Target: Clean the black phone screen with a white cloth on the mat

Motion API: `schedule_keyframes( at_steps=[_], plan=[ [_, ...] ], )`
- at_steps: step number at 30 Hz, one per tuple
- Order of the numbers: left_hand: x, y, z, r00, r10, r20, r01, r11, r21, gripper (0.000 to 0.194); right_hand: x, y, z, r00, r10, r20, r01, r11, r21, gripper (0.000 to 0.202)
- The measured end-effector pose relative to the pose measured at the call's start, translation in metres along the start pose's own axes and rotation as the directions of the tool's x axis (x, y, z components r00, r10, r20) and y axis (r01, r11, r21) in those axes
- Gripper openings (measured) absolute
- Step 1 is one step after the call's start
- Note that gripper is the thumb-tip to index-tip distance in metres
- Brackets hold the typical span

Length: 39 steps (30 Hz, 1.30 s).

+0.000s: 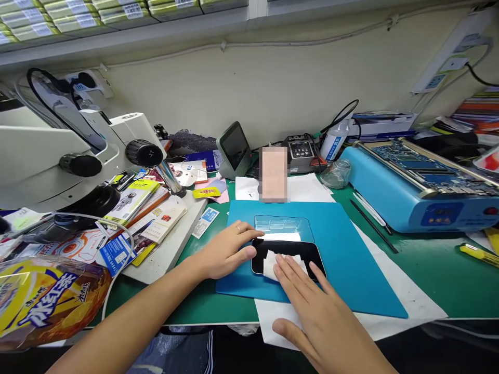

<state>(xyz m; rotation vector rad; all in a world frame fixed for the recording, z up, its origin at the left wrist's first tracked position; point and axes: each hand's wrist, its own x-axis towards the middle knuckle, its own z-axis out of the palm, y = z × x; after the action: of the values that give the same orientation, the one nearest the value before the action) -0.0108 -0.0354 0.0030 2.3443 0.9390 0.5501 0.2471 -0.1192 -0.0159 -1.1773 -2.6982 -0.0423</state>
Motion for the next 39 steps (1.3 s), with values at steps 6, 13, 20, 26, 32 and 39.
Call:
schedule_keyframes(
  at_steps=[6,13,20,26,32,39],
  plan=[
    [0.0,-0.003,0.003,0.999,0.008,-0.037,-0.008,1.0,-0.007,0.069,0.051,-0.027,0.009,0.992,0.122,-0.038,-0.121,0.992,0.018,0.083],
    [-0.001,-0.002,0.002,1.0,0.005,-0.018,-0.005,1.0,-0.018,0.069,0.029,-0.033,0.011,0.997,0.016,-0.069,-0.013,0.999,0.047,0.077],
    [-0.001,-0.002,0.003,0.999,0.0,-0.037,-0.001,0.999,-0.034,0.069,0.048,-0.028,0.0,0.995,0.091,0.042,-0.093,0.993,0.069,0.075],
    [-0.001,-0.002,0.003,0.999,-0.01,-0.046,0.007,0.999,-0.052,0.07,0.048,-0.036,0.009,0.992,0.123,-0.008,-0.122,0.991,0.059,0.08],
    [-0.001,-0.004,0.002,1.0,0.008,-0.022,-0.009,0.999,-0.04,0.069,0.024,-0.032,0.005,0.997,0.01,-0.079,-0.011,1.0,-0.006,0.069],
    [-0.002,-0.005,0.001,1.0,0.012,-0.022,-0.012,0.999,-0.029,0.069,0.011,0.004,-0.002,0.991,0.11,-0.07,-0.115,0.992,-0.059,0.067]
  ],
)
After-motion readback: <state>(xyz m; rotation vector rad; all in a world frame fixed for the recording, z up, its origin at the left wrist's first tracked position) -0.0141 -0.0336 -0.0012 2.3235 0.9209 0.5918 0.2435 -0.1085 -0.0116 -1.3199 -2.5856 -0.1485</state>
